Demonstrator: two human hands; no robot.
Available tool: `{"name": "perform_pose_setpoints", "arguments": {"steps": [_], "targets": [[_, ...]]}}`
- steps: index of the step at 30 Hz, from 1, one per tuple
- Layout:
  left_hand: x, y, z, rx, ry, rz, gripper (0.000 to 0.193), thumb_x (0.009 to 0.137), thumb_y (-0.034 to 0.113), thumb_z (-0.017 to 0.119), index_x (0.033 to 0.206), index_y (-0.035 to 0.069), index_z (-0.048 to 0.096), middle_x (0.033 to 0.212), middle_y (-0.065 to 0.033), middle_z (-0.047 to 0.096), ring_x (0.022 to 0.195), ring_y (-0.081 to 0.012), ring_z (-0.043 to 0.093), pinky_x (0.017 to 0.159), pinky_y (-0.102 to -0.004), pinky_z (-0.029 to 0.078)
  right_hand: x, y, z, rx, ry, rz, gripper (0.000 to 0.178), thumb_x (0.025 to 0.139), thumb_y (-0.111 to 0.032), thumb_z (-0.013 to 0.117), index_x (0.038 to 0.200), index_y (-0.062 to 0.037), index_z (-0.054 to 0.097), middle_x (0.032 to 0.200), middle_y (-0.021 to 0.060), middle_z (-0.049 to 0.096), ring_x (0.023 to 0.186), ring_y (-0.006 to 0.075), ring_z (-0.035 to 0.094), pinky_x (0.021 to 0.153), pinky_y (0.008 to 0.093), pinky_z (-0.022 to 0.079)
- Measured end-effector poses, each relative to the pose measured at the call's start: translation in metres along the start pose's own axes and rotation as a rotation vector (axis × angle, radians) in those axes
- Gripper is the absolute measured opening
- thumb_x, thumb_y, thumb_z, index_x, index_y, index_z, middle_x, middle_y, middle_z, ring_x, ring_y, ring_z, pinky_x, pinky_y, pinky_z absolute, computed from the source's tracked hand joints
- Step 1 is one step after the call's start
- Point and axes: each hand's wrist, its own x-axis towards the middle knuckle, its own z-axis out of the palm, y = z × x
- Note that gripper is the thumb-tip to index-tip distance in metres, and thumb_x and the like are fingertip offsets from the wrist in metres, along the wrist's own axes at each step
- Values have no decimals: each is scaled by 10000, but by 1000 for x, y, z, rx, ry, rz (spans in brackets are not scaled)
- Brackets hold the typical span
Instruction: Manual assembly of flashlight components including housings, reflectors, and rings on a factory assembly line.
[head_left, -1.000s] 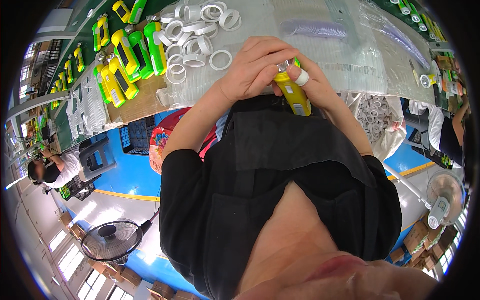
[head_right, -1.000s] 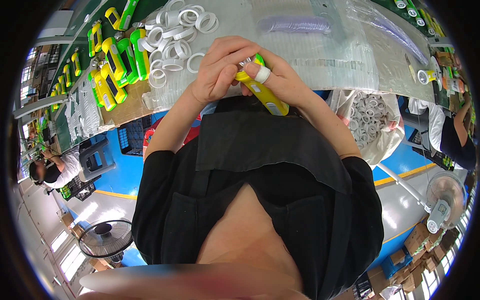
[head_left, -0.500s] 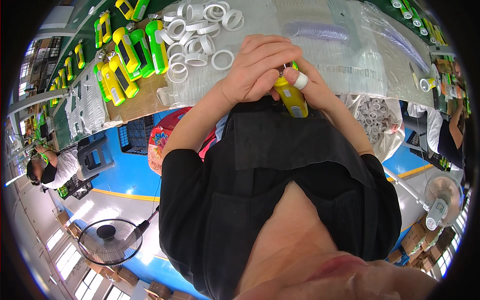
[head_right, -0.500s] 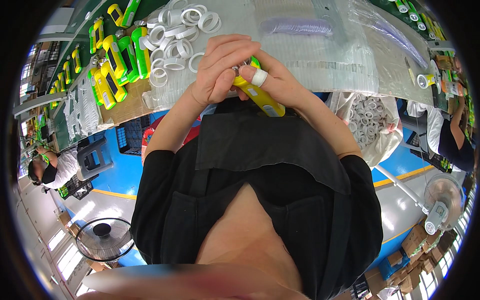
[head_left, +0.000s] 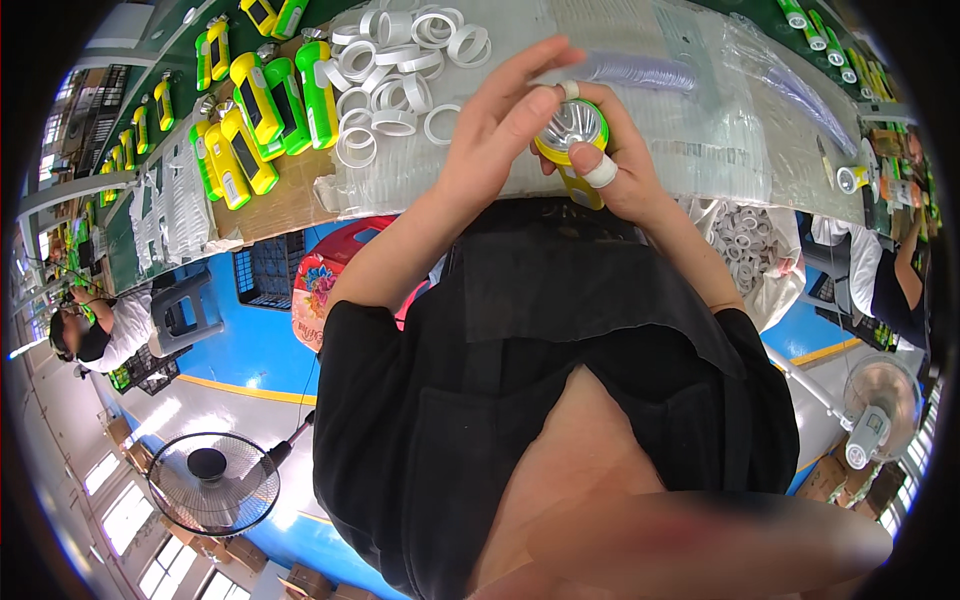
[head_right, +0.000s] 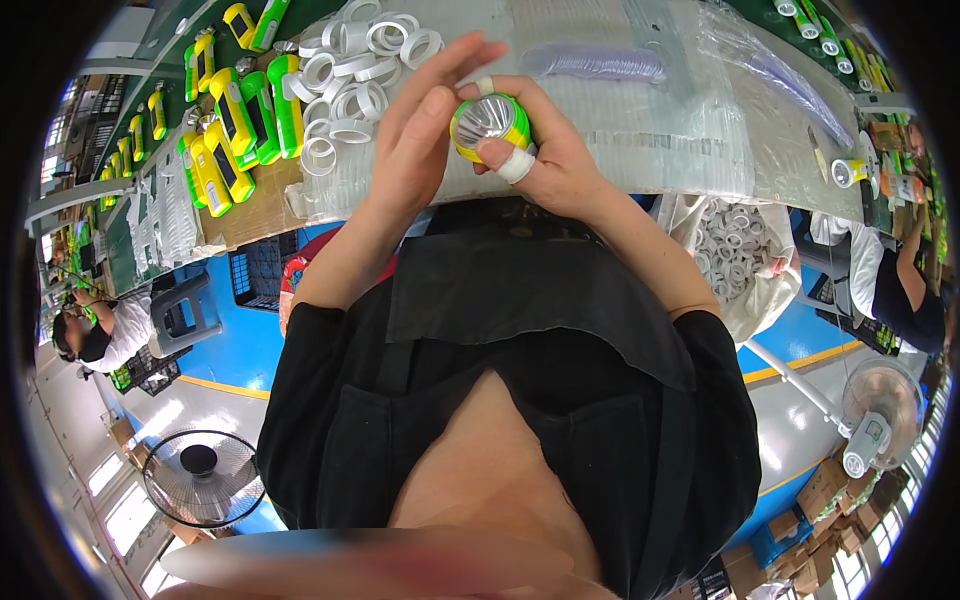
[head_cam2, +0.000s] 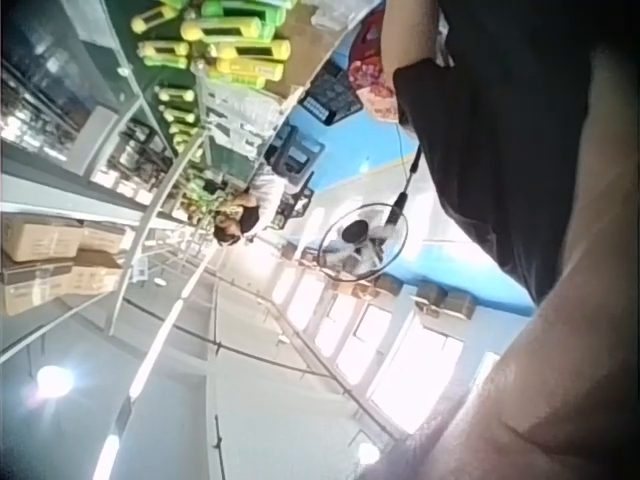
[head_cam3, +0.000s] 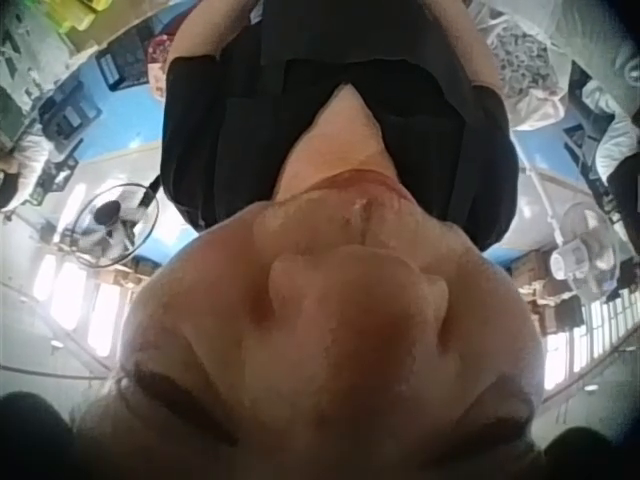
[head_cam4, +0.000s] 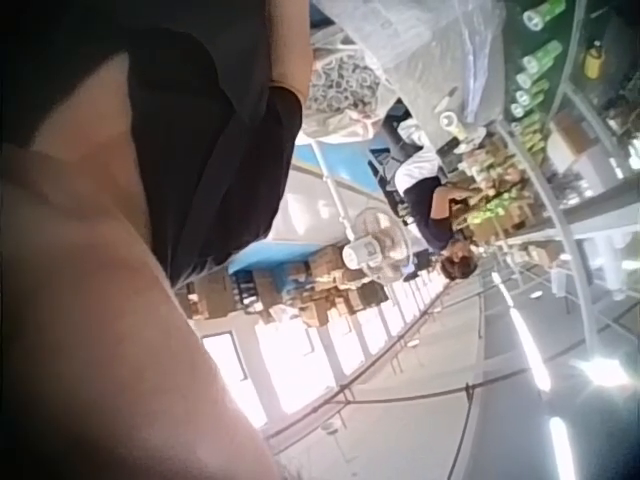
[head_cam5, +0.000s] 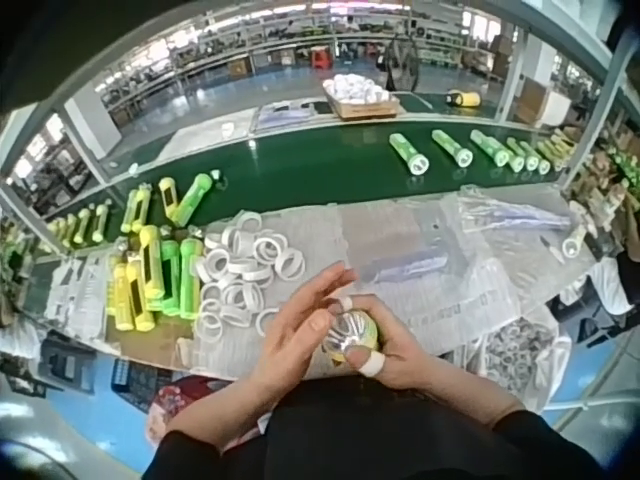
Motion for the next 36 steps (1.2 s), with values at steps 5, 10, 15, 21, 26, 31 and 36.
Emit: {"name": "perform_pose_setpoints", "arguments": {"steps": [5,10,15,21,26,31,36], "targets": [[2,7,1,95,-63,-210,585,851,378,720,1329,93,544,993,-1,594,811,-77,532,657,-217,426,8,1,-2,-231,4,-174,570,899,-283,696,1352,-66,426,1196,74,549,1079,193,553,934,311,446],[4,15,1,121,-103,-351,501,838,238,690,1275,34,558,1276,-74,562,1145,-159,535,972,-304,424,7,3,-5,-285,-31,-186,595,888,-300,709,1356,-68,423,1246,73,529,1093,188,550,934,312,442],[3,13,4,68,-83,-343,497,826,201,678,1279,38,555,1280,-65,554,1155,-163,525,977,-304,417,4,9,-3,-246,-22,-170,611,883,-306,715,1361,-72,415,1270,63,520,1106,189,544,944,315,436],[-3,11,6,40,-30,-285,511,814,265,719,1280,107,583,1017,-21,598,863,-91,562,714,-233,434,5,10,0,-365,9,-263,617,880,-286,719,1367,-73,406,1273,69,511,1114,198,539,947,320,434],[-2,6,3,58,-7,-184,512,823,251,709,1298,112,579,1031,-15,598,898,-87,558,729,-232,431,6,13,3,-372,34,-264,624,873,-265,727,1371,-74,403,1239,83,513,1100,206,539,942,325,433],[-6,5,1,0,-12,-294,507,833,249,697,1300,95,576,1075,-35,604,956,-124,567,814,-267,458,4,15,3,-353,42,-234,608,882,-272,721,1363,-71,407,1193,87,539,1067,204,559,906,316,453],[-6,7,7,-10,-30,-228,472,851,253,686,1281,82,591,1066,-35,606,983,-144,563,848,-284,459,3,11,4,-403,30,-224,576,891,-278,714,1338,-70,417,1169,98,564,1037,203,582,875,312,477]]}}
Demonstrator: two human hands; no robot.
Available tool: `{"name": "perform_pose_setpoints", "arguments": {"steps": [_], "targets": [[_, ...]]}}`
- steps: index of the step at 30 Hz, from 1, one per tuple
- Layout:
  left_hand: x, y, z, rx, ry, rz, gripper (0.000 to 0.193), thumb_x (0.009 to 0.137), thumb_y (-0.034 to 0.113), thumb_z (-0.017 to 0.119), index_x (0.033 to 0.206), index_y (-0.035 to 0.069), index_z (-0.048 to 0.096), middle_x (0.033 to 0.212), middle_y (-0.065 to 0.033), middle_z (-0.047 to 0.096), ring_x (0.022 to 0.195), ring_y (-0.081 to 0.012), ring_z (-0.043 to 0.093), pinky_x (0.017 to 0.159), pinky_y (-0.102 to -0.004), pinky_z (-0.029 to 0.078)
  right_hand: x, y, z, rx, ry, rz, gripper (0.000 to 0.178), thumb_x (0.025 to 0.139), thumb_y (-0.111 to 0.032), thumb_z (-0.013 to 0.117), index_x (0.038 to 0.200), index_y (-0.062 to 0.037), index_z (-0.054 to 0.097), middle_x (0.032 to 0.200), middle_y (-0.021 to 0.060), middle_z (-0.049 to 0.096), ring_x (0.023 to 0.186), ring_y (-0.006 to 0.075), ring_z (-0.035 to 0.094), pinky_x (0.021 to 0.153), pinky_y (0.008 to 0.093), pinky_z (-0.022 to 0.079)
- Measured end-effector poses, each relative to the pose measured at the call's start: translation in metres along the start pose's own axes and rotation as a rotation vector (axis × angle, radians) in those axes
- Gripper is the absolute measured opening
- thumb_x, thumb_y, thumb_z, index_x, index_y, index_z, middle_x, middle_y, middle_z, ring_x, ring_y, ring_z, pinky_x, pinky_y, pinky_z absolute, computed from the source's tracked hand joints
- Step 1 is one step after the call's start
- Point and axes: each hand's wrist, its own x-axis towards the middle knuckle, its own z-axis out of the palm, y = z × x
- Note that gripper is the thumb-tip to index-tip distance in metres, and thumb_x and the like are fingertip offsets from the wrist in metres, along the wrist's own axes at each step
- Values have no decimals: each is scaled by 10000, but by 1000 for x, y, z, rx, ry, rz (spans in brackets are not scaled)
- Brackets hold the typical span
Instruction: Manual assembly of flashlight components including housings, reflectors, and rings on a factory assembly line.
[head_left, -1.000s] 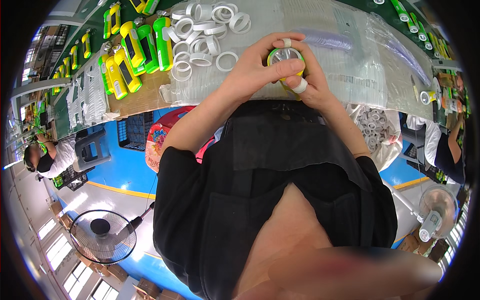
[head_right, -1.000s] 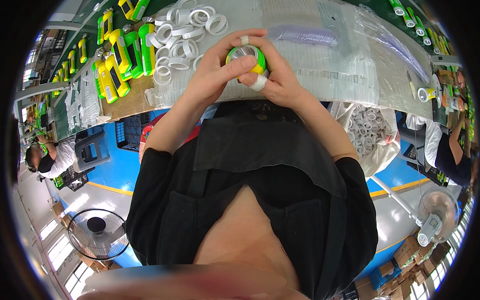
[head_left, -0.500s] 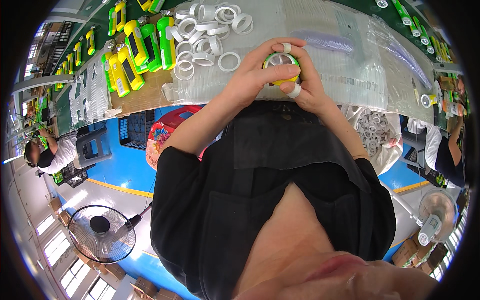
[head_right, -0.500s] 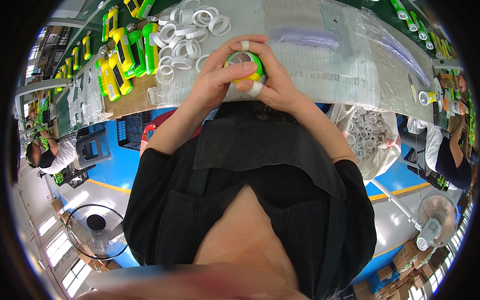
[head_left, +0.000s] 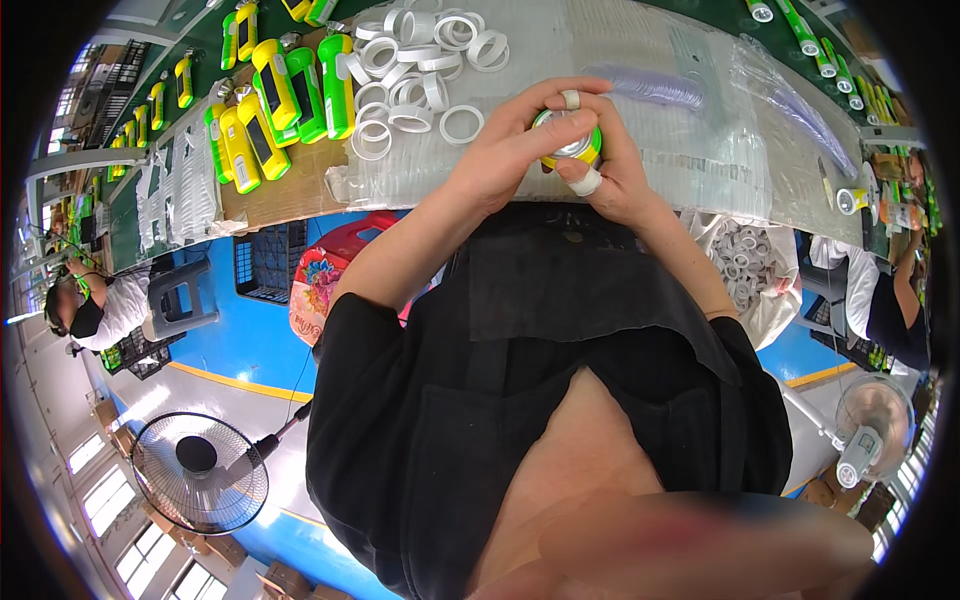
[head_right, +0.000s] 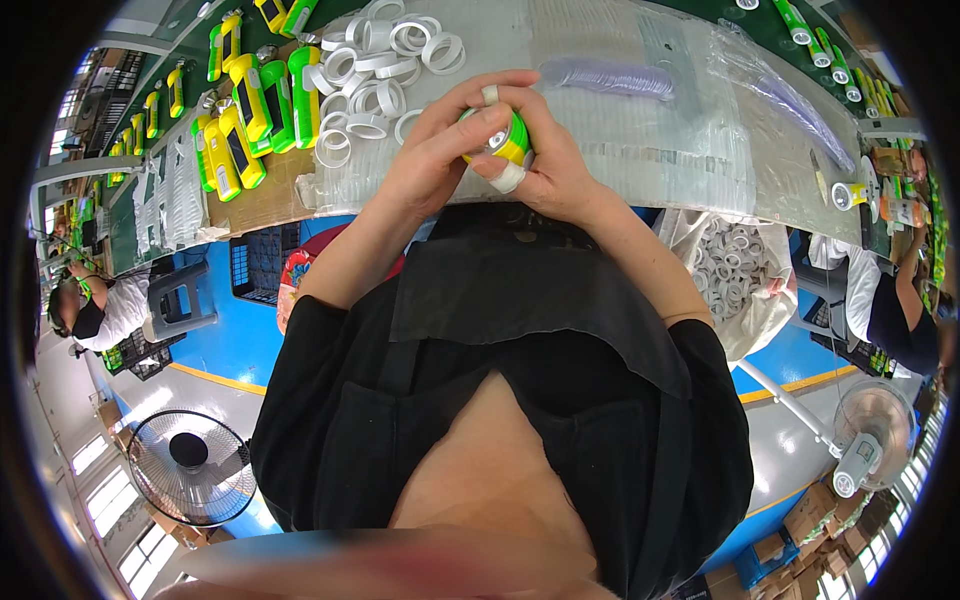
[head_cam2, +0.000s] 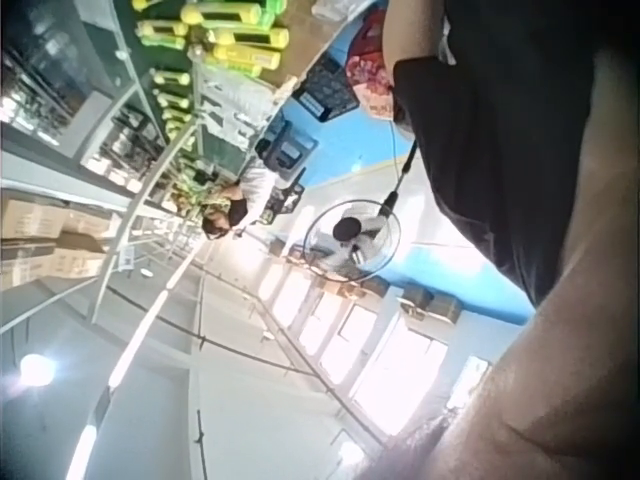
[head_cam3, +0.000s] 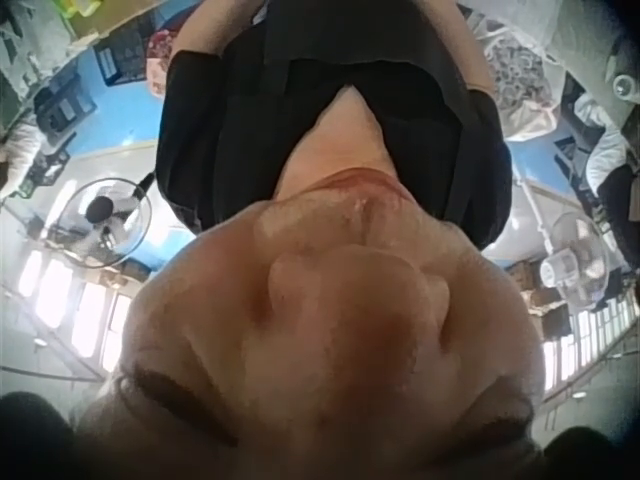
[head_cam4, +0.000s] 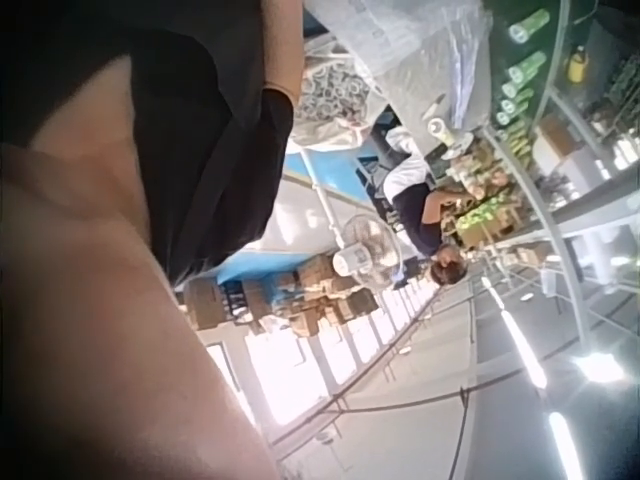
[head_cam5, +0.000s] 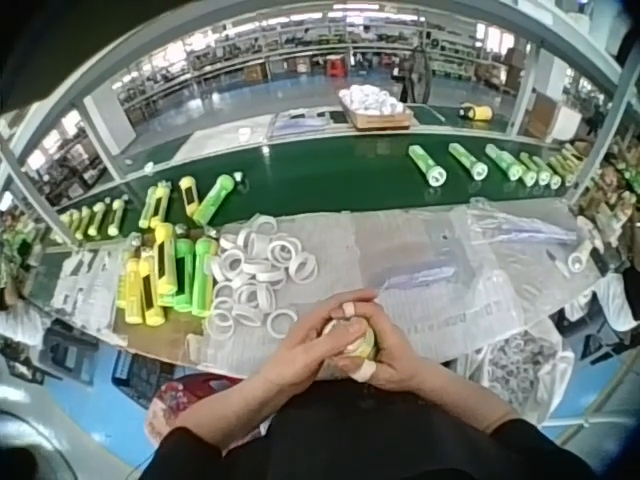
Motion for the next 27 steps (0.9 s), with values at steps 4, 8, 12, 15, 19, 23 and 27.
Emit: {"name": "perform_pose_setpoints", "arguments": {"steps": [4,8,12,15,19,23,27], "targets": [[-5,-5,-2,83,3,118,441,871,247,673,1267,69,599,1077,-39,602,977,-139,561,845,-288,464,-1,-3,3,-42,-41,-41,559,894,-295,698,1320,-52,428,1186,84,549,1041,181,570,878,307,474],[-5,-2,-8,47,-2,31,467,893,251,653,1299,41,563,1240,-82,582,1166,-162,524,987,-301,415,2,-1,2,43,-21,53,495,887,-212,703,1292,-67,457,1193,81,580,1036,188,587,884,313,475],[-3,-2,-31,412,188,329,505,869,314,707,1292,79,565,1191,-90,612,1072,-210,566,870,-326,456,16,3,-5,272,70,27,400,927,-158,631,1275,-63,459,1158,94,574,899,165,611,808,301,509],[-7,8,-73,1347,155,591,493,739,333,785,1154,107,646,1141,-103,626,1050,-306,571,848,-411,456,40,2,-15,280,117,-192,347,945,-156,600,1240,-45,455,999,86,607,818,135,611,695,266,510],[-19,2,-102,1777,-70,428,296,696,301,770,892,88,711,1142,-73,618,1141,-267,521,912,-440,391,44,34,-13,163,125,-128,344,949,-161,591,1244,-61,443,950,77,609,785,130,605,677,257,503],[-18,-4,-112,1773,-105,454,200,724,252,744,830,86,710,1214,-96,600,1226,-277,485,972,-449,365,44,32,-13,233,148,-105,316,956,-166,576,1225,-68,444,940,80,606,777,131,599,688,272,501],[9,14,-88,997,118,557,181,787,192,786,910,85,707,1150,-121,632,1053,-284,613,784,-355,503,43,28,-11,187,146,-65,344,985,-273,523,1243,-79,405,952,117,592,795,172,580,721,316,487]]}}
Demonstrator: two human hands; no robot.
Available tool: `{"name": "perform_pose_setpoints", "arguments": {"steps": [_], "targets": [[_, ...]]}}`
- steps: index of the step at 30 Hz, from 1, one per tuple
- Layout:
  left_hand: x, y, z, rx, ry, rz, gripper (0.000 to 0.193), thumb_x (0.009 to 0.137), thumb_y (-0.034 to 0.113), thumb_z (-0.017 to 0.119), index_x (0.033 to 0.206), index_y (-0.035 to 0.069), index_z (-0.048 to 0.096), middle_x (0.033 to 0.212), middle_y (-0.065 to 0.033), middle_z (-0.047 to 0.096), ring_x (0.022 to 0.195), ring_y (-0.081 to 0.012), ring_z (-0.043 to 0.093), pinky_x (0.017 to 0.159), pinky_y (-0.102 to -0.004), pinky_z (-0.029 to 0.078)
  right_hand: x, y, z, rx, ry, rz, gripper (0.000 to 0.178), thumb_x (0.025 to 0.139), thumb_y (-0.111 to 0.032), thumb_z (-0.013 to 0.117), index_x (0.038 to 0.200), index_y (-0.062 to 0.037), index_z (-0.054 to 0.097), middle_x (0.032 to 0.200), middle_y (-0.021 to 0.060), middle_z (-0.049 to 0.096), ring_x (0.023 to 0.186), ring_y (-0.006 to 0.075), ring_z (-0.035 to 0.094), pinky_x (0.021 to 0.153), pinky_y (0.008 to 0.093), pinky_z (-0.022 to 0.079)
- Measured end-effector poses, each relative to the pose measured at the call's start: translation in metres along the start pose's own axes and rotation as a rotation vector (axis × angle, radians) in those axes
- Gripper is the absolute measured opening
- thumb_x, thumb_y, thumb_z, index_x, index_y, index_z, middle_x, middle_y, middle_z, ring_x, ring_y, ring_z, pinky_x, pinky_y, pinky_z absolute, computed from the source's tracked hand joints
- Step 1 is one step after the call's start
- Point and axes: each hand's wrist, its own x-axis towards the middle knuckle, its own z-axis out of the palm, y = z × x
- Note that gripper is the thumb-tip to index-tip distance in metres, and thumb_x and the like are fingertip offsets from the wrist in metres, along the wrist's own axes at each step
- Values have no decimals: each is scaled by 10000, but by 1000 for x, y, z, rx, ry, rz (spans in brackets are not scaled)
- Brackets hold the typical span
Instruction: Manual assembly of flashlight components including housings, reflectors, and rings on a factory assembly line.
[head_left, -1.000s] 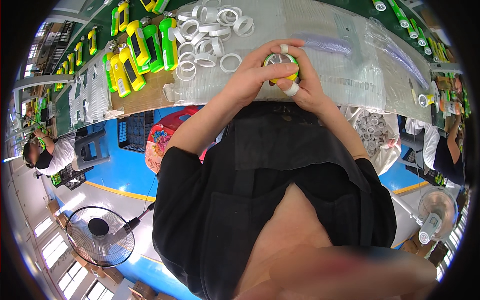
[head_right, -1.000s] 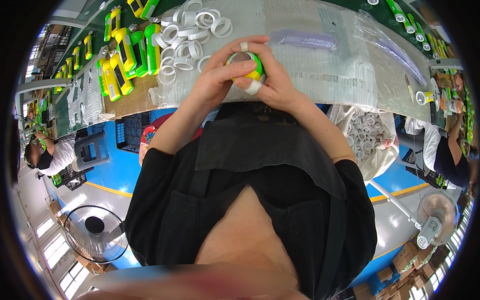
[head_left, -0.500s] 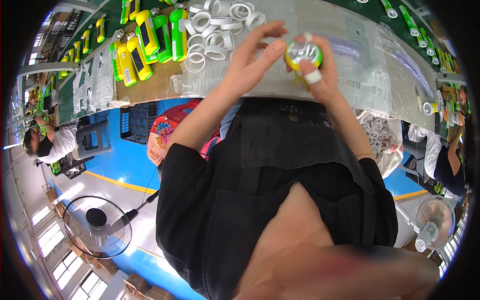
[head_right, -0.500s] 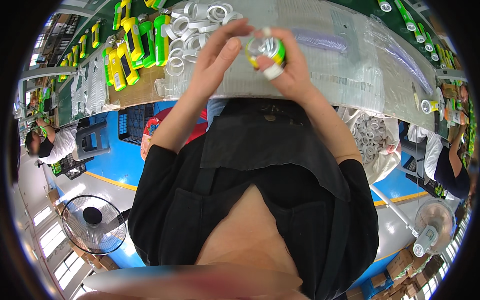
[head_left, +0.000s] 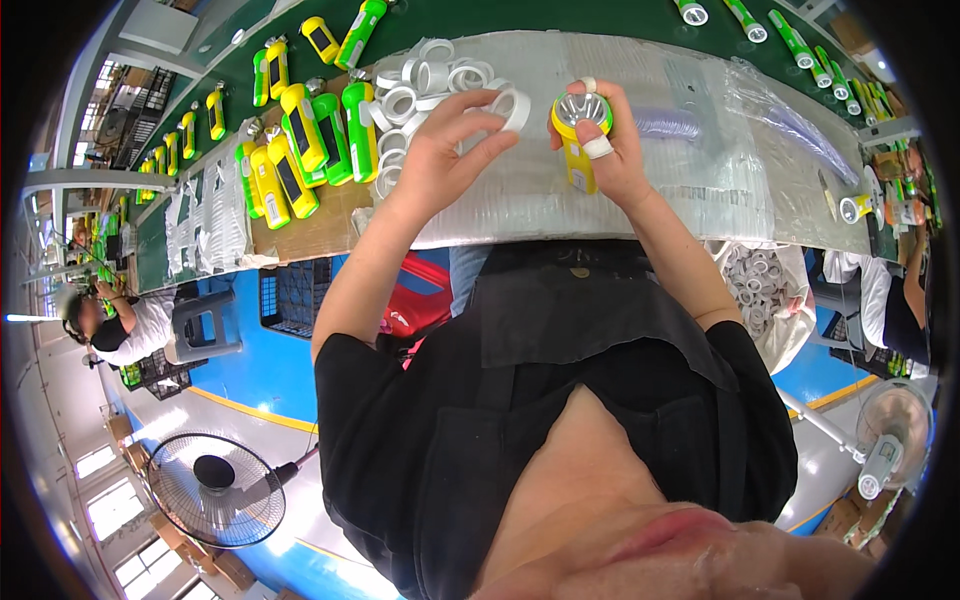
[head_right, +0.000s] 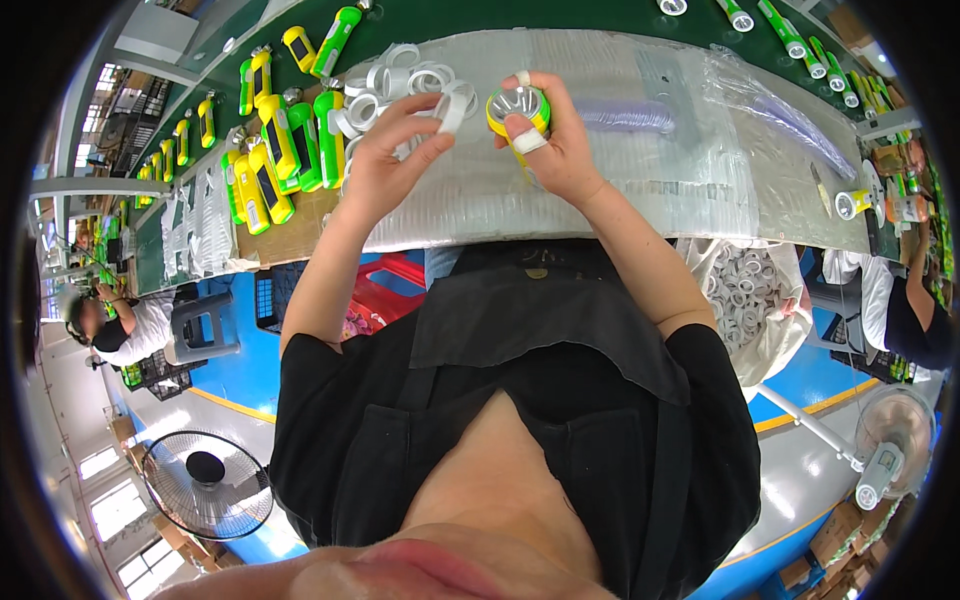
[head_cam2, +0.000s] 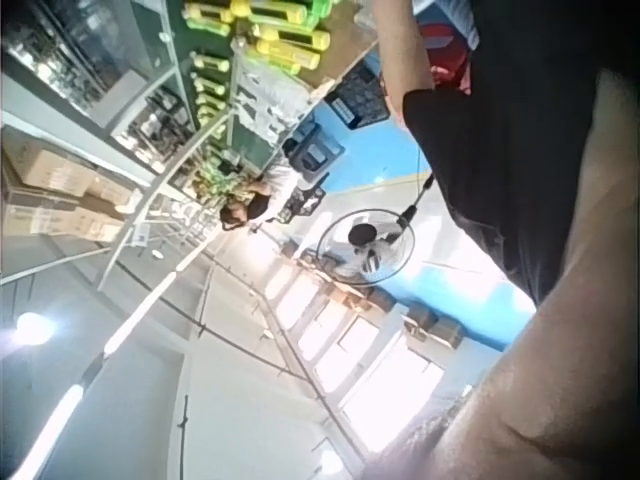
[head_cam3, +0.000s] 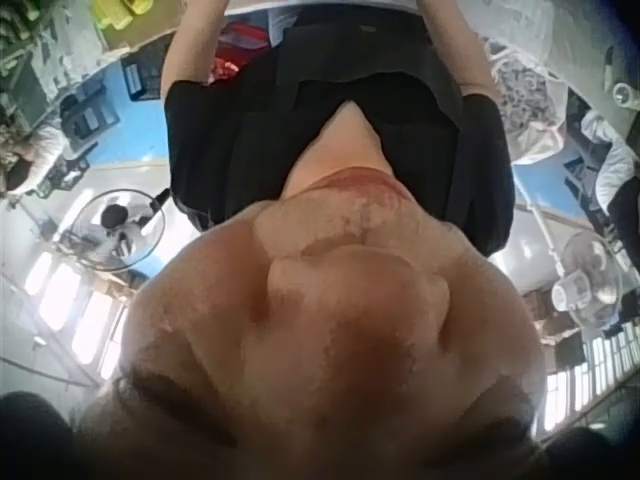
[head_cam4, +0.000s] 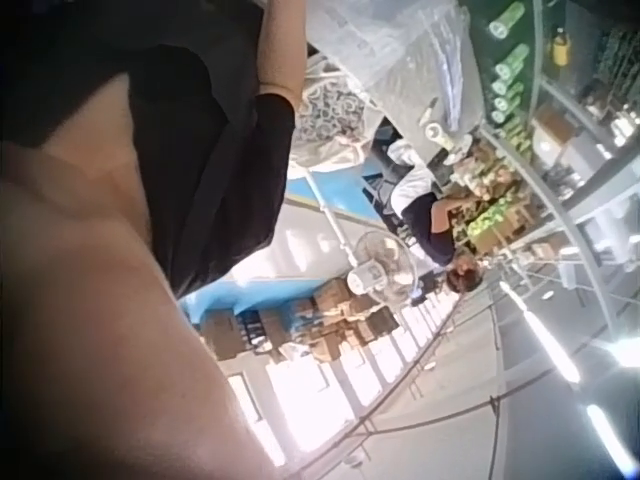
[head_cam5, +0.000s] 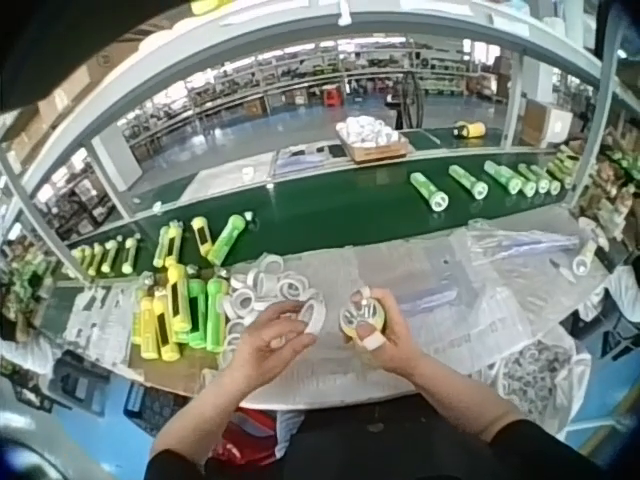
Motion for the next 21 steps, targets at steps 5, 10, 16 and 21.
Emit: {"name": "perform_pose_setpoints", "arguments": {"steps": [5,10,16,21], "targets": [[32,33,17,-81,65,91,246,711,173,841,924,109,736,1050,-79,618,914,-189,603,671,-279,503,2,-2,5,29,60,-8,333,965,-175,563,1251,-63,433,978,80,604,795,135,602,711,286,511],[41,32,26,25,37,161,315,656,229,863,944,146,764,1017,-51,576,816,-181,564,688,-295,511,2,2,-6,-83,44,-7,381,981,-208,543,1309,-64,411,1086,81,592,943,148,598,807,302,504],[49,36,24,31,-33,180,332,665,235,856,965,134,752,1032,-66,585,858,-216,601,719,-328,523,10,-15,-22,-183,-43,-116,505,938,-247,634,1384,-103,445,1283,101,544,1154,220,541,976,345,438],[57,44,36,-11,-119,219,363,674,272,856,952,119,679,989,-85,600,905,-287,612,742,-359,507,22,-60,-74,-678,-207,-212,377,752,-151,809,1073,-59,634,1110,74,655,996,197,636,859,301,505]]}}
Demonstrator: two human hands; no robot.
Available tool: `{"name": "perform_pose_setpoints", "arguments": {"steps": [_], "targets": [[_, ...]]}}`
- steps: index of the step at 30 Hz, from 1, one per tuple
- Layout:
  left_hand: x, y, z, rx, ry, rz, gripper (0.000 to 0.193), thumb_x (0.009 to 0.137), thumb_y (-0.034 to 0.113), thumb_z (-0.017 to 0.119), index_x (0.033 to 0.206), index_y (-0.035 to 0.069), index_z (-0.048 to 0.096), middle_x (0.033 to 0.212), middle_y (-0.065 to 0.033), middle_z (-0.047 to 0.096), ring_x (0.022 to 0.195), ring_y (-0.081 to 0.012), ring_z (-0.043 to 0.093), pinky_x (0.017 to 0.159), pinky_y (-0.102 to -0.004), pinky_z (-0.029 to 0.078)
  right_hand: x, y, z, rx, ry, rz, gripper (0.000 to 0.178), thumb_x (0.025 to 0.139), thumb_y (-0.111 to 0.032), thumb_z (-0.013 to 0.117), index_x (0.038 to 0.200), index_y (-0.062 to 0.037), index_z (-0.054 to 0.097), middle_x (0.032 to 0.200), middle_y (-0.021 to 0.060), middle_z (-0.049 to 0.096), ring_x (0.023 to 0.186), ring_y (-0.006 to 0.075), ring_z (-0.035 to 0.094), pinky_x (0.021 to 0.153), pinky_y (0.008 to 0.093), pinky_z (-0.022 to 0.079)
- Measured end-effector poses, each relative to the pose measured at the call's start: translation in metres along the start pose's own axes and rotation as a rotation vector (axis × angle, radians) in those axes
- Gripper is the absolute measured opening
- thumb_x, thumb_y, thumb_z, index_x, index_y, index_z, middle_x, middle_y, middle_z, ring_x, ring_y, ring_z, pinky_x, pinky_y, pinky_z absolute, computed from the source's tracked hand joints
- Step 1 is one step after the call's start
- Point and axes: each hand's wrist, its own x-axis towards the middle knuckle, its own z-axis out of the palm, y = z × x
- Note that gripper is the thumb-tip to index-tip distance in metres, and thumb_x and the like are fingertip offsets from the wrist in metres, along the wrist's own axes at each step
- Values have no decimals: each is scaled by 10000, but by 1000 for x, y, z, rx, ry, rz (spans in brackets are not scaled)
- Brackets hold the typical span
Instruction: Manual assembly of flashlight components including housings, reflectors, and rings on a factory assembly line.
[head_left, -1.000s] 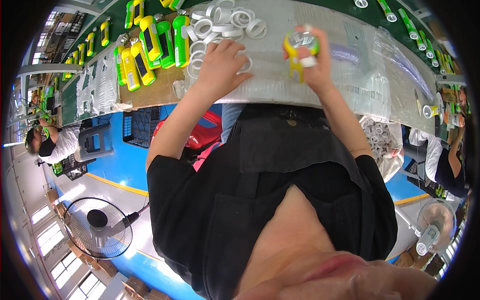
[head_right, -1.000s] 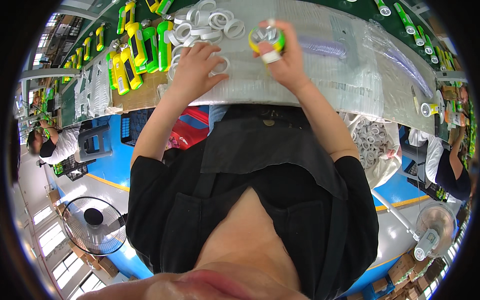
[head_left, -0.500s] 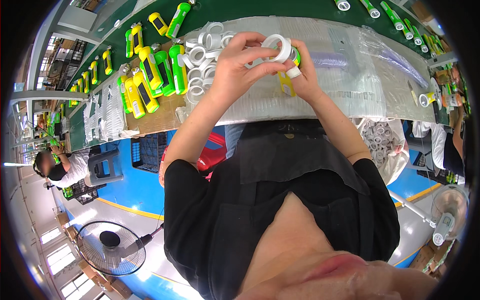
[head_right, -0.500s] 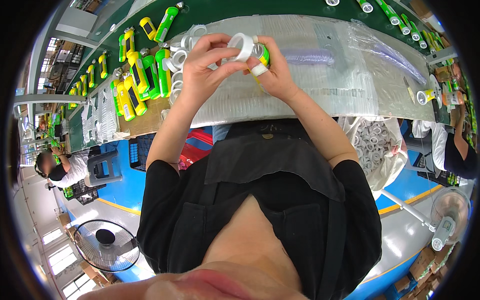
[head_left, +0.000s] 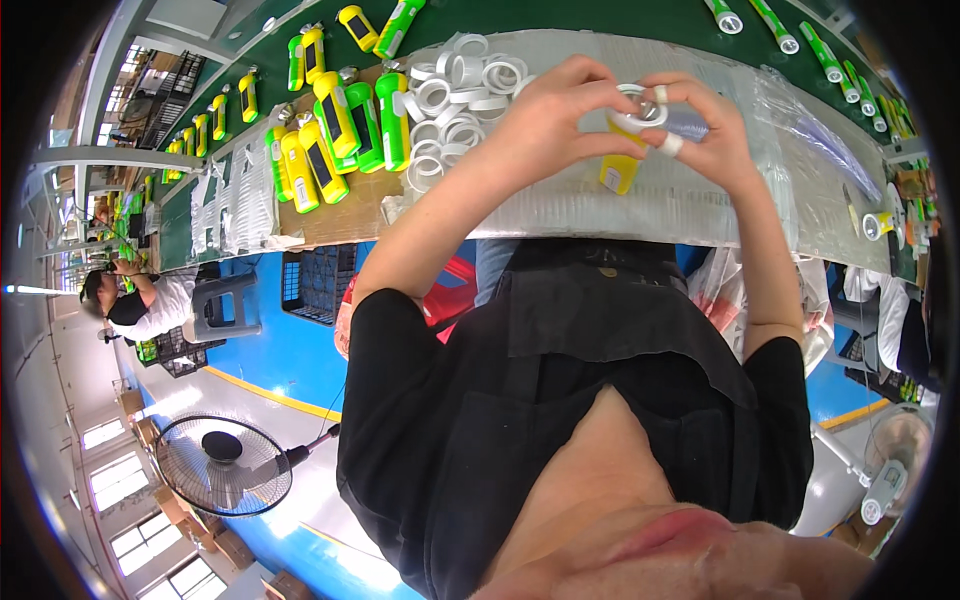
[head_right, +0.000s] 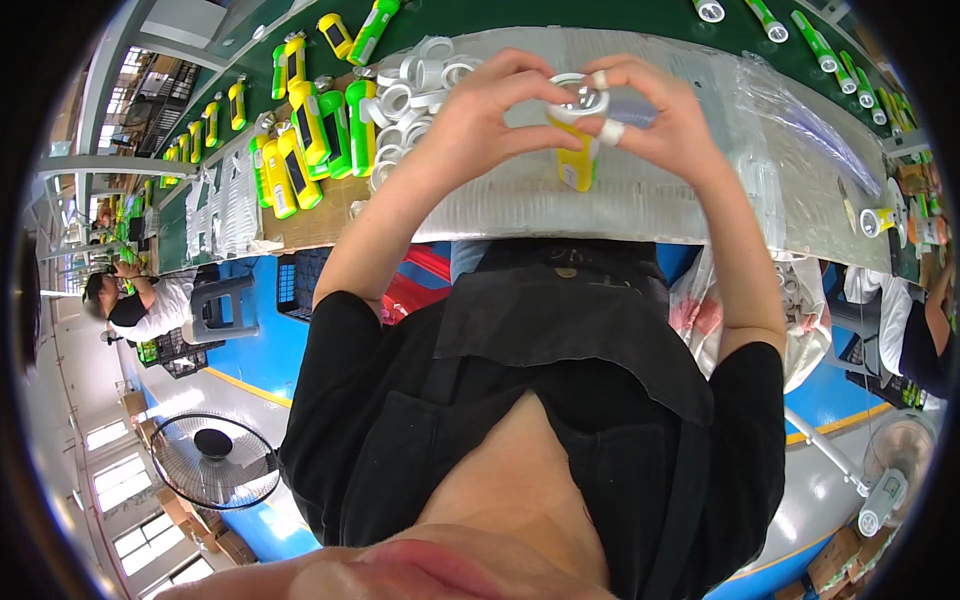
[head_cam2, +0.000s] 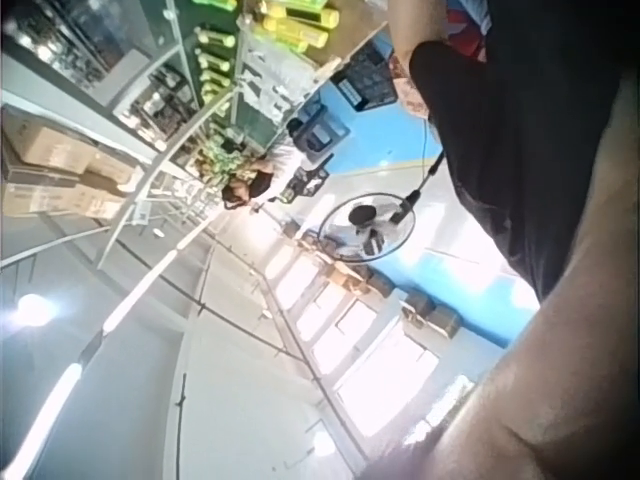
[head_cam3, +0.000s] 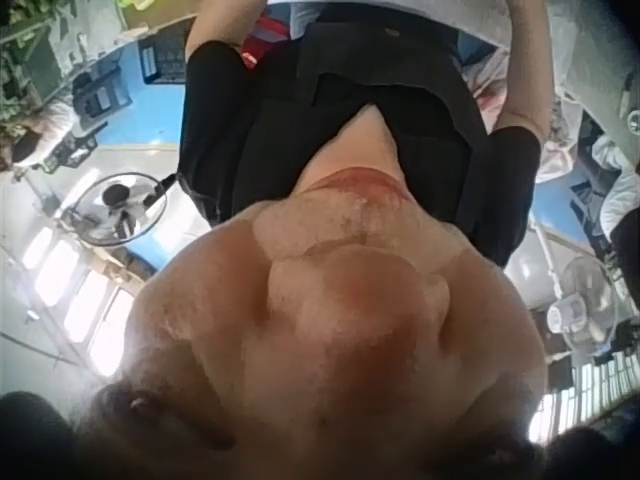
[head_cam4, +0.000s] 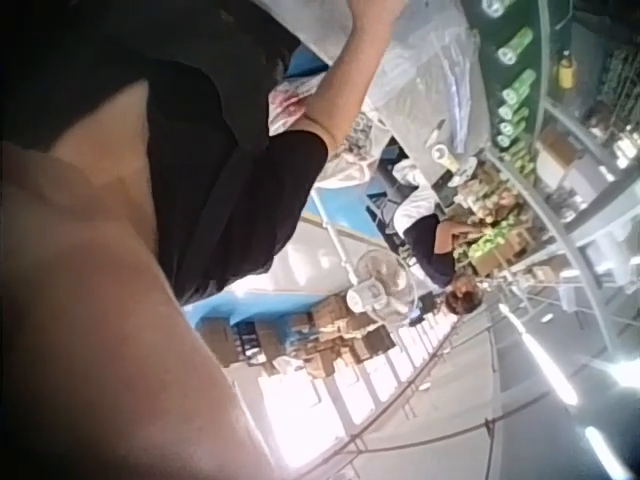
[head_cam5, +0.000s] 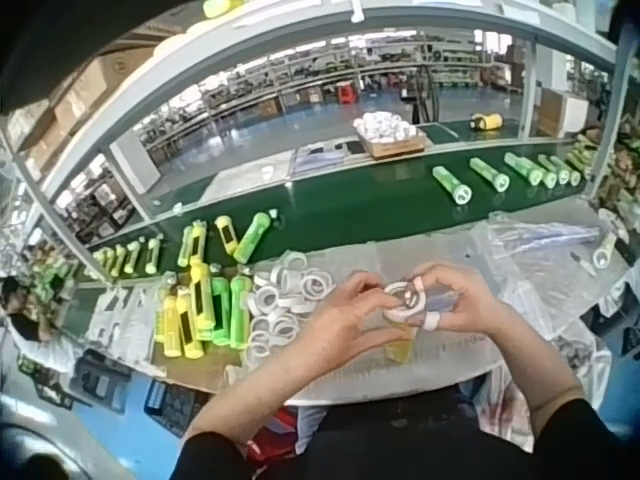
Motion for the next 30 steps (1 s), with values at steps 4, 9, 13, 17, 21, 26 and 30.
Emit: {"name": "perform_pose_setpoints", "arguments": {"steps": [4,9,13,17,21,26,30], "targets": [[6,2,20,-30,-57,-74,410,704,268,836,990,125,578,1004,-77,654,940,-304,629,751,-380,507,19,-17,-34,-96,-253,-1,456,762,-111,775,1175,-40,594,1024,77,621,865,199,601,767,315,493],[7,-1,29,-115,-75,-163,454,720,251,831,1022,125,516,1005,-63,684,918,-280,655,735,-367,521,64,-49,-52,-273,-666,34,426,784,-148,735,1153,-13,570,934,77,514,783,209,539,660,317,468],[15,-1,34,-115,-85,-160,445,720,276,836,999,117,527,966,-81,674,856,-273,650,702,-359,522,73,-32,-54,-211,-587,-330,299,818,-228,706,962,2,581,853,133,571,739,276,568,630,371,460],[13,-7,38,-83,-66,-118,441,705,288,844,976,108,547,873,-79,645,765,-261,620,658,-359,503,78,-50,-56,-362,-782,230,380,789,-357,704,835,8,605,778,195,634,715,369,622,623,430,479],[17,-6,44,-79,-40,-127,451,693,283,851,982,104,555,842,-76,629,729,-255,600,636,-359,490,64,-57,-40,-653,-590,474,504,737,-472,719,814,15,616,759,208,649,708,381,637,616,439,490],[19,-8,43,-56,-53,-144,423,694,247,864,966,91,580,899,-20,679,785,-171,610,691,-305,505,64,-49,-40,-644,-564,469,570,742,-543,688,820,18,619,768,215,650,719,388,635,621,441,495],[20,-7,47,-60,-26,-100,437,689,259,868,968,96,574,888,-25,673,762,-177,608,674,-303,501,49,-13,-51,-191,-385,-502,580,785,-561,631,831,17,623,777,221,650,721,392,635,620,444,496]]}}
